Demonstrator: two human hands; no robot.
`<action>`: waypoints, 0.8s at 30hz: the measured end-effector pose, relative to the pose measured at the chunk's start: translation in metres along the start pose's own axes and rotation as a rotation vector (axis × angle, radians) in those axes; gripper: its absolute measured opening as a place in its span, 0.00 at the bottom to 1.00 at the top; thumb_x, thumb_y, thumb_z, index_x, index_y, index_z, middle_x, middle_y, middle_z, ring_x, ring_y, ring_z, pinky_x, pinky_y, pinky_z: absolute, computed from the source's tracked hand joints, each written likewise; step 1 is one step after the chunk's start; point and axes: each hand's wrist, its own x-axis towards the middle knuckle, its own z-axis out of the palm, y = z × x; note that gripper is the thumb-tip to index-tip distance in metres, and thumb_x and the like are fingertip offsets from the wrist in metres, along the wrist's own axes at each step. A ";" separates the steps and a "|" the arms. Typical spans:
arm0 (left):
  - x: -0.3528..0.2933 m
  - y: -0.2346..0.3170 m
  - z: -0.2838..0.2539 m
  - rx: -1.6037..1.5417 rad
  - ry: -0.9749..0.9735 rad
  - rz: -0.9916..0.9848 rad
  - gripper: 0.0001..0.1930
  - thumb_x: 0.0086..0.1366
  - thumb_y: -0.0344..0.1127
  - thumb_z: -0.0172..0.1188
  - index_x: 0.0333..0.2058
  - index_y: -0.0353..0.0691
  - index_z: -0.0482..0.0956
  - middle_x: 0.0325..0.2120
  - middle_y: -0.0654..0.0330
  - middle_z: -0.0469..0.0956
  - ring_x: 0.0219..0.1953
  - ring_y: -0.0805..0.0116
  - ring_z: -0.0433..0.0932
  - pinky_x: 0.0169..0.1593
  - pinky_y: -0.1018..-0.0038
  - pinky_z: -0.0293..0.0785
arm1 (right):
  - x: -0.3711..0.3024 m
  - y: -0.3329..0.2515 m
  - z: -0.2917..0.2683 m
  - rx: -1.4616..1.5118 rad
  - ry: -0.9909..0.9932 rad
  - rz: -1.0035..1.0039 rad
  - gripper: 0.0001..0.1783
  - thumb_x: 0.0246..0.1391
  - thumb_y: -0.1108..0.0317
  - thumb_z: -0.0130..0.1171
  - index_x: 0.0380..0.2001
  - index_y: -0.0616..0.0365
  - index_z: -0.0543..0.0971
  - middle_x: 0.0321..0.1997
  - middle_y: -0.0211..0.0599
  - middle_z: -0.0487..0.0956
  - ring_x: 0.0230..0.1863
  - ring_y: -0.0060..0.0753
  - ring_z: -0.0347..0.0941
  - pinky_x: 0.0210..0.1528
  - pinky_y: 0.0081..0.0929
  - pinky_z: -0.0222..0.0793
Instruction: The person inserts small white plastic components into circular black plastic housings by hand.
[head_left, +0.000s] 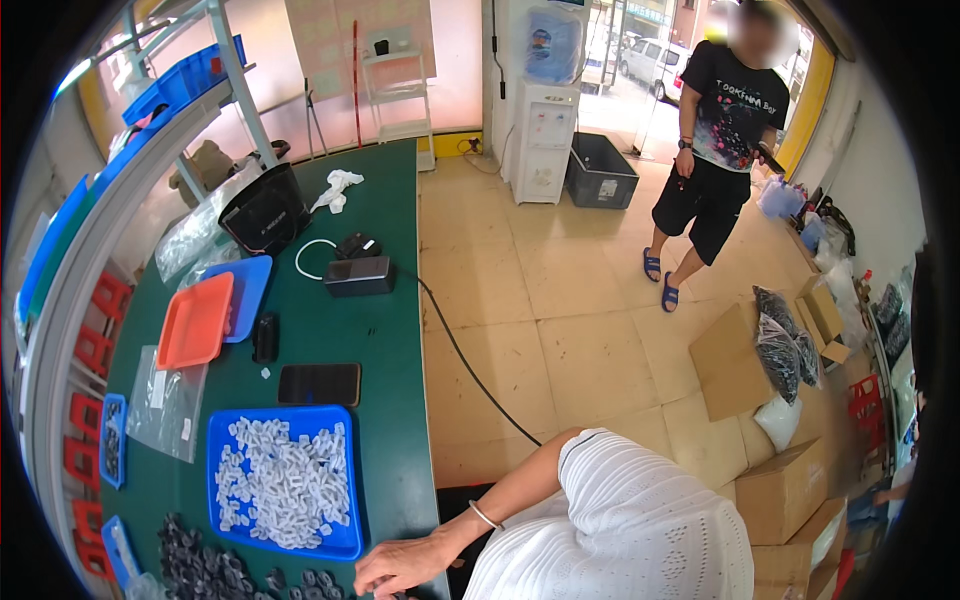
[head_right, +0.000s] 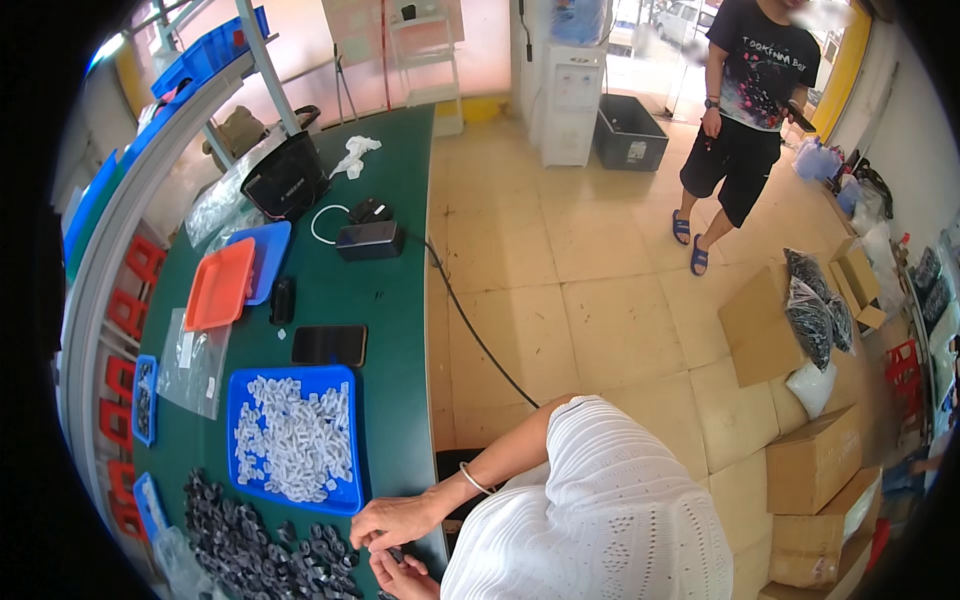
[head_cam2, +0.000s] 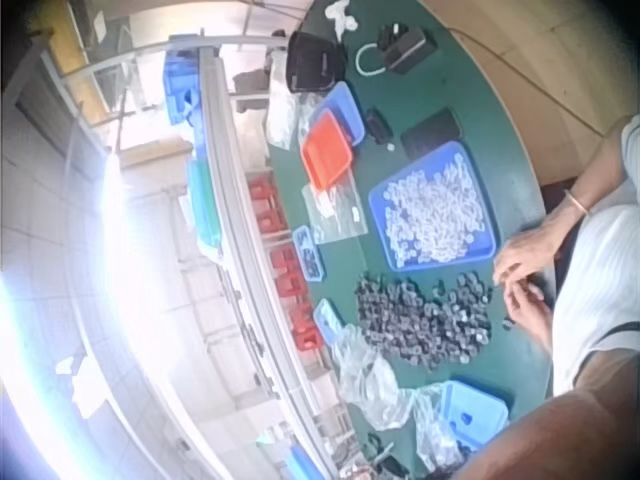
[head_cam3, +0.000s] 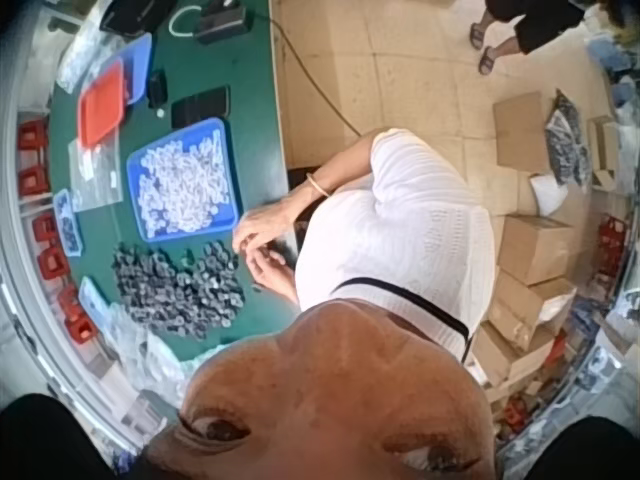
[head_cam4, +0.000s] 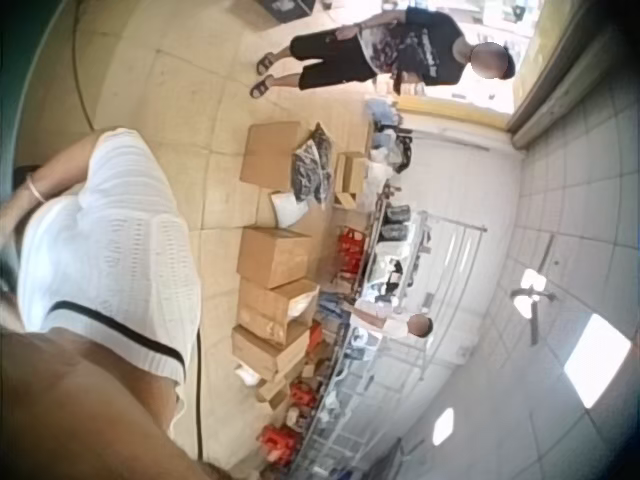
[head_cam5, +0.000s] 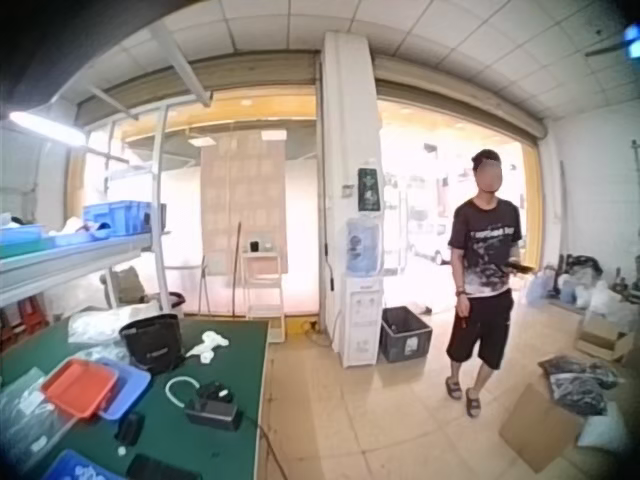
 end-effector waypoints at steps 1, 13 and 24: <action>-0.006 0.011 0.016 0.026 0.067 0.025 0.13 0.68 0.39 0.57 0.44 0.36 0.77 0.28 0.63 0.76 0.19 0.83 0.65 0.20 0.86 0.54 | 0.003 -0.002 -0.006 -0.050 -0.082 0.060 0.06 0.49 0.71 0.58 0.27 0.64 0.78 0.28 0.40 0.77 0.31 0.41 0.75 0.33 0.35 0.68; -0.004 0.011 -0.011 0.022 -0.010 0.001 0.21 0.66 0.27 0.54 0.57 0.31 0.69 0.46 0.48 0.77 0.35 0.70 0.79 0.31 0.80 0.76 | 0.019 -0.015 -0.032 0.107 -0.081 0.283 0.05 0.47 0.71 0.61 0.25 0.62 0.78 0.25 0.35 0.80 0.24 0.27 0.76 0.26 0.27 0.70; 0.017 0.009 -0.009 0.038 0.011 -0.037 0.21 0.67 0.20 0.50 0.58 0.29 0.68 0.49 0.49 0.76 0.46 0.64 0.81 0.39 0.79 0.80 | 0.015 0.000 -0.020 0.370 -0.098 0.673 0.07 0.56 0.72 0.62 0.33 0.65 0.77 0.31 0.33 0.79 0.29 0.19 0.75 0.28 0.18 0.73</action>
